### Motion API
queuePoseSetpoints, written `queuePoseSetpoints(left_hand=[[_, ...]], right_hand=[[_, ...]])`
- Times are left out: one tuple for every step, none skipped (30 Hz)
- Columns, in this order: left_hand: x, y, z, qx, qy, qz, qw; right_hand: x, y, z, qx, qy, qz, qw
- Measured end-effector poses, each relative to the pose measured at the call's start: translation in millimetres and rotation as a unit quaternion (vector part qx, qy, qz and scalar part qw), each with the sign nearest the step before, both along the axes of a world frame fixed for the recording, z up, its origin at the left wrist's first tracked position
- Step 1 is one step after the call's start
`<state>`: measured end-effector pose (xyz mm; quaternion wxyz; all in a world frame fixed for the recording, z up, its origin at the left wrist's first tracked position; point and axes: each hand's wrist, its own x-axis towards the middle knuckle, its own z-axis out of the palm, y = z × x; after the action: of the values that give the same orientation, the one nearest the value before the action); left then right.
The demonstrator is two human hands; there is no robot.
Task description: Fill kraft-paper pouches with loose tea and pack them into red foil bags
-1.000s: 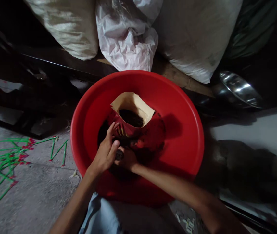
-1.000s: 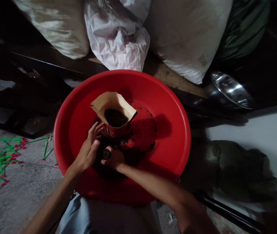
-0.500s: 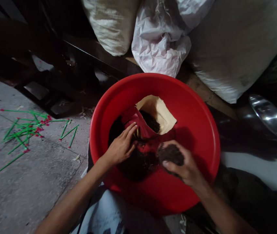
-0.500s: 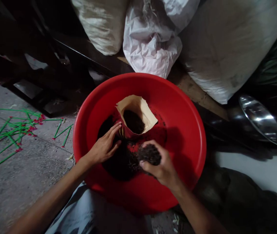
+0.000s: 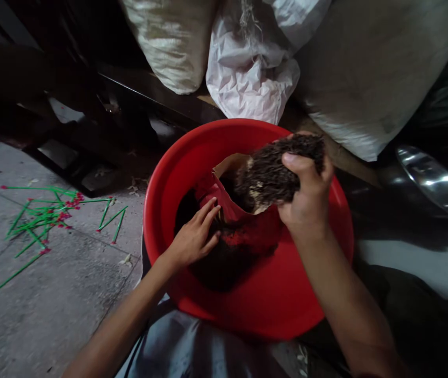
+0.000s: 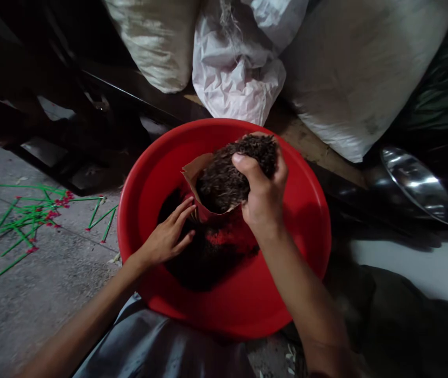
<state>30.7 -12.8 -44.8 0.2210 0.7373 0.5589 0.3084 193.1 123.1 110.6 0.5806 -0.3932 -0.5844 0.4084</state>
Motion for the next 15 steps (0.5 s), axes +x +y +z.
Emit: queuePoseSetpoints(left_hand=[[-0.5, -0.4, 1.5, -0.007, -0.004, -0.004, 1.0], [-1.0, -0.8, 3.0, -0.015, -0.011, -0.007, 1.0], [-1.6, -1.1, 4.2, -0.021, -0.018, -0.01, 1.0], [-2.2, -1.3, 5.2, -0.027, -0.025, -0.013, 0.999], [-2.7, -1.4, 5.9, -0.031, -0.03, -0.015, 0.999], [-3.1, -1.4, 6.2, -0.034, -0.034, -0.016, 0.999], [-3.4, -1.3, 6.3, -0.035, -0.037, -0.017, 0.999], [-3.6, -1.2, 6.2, -0.034, -0.038, -0.018, 0.999], [-3.7, -1.0, 6.1, -0.032, -0.038, -0.018, 0.999], [-3.7, -0.8, 6.0, -0.03, -0.036, -0.019, 0.999], [-3.6, -0.5, 5.9, -0.029, -0.033, -0.02, 0.999], [-3.5, -0.2, 6.0, -0.031, -0.029, -0.019, 0.999], [-3.4, 0.2, 6.1, -0.034, -0.027, -0.018, 0.999], [-3.3, 0.4, 6.2, -0.038, -0.025, -0.015, 0.999], [-3.2, 0.7, 6.3, -0.041, -0.025, -0.012, 0.999]], right_hand=[[-4.2, 3.5, -5.1, -0.001, 0.007, 0.013, 1.0], [-6.8, 6.1, -9.4, 0.002, 0.018, 0.03, 0.999], [-7.8, 7.7, -12.4, 0.01, 0.027, 0.048, 0.998], [-7.3, 8.4, -14.1, 0.021, 0.031, 0.065, 0.997], [-5.1, 8.0, -14.4, 0.035, 0.031, 0.078, 0.996], [-1.3, 6.8, -13.2, 0.049, 0.023, 0.089, 0.995], [4.1, 4.7, -10.9, 0.063, 0.006, 0.098, 0.993], [11.0, 2.2, -8.0, 0.075, -0.022, 0.108, 0.991], [19.4, -0.6, -4.9, 0.085, -0.058, 0.115, 0.988], [29.1, -3.2, -2.6, 0.094, -0.094, 0.115, 0.984], [39.7, -5.1, -2.1, 0.102, -0.126, 0.102, 0.982], [51.1, -6.2, -4.1, 0.106, -0.15, 0.072, 0.98], [62.7, -6.3, -9.4, 0.106, -0.164, 0.024, 0.98], [73.9, -5.6, -18.2, 0.093, -0.174, -0.033, 0.98], [84.1, -4.5, -30.5, 0.066, -0.196, -0.079, 0.975]])
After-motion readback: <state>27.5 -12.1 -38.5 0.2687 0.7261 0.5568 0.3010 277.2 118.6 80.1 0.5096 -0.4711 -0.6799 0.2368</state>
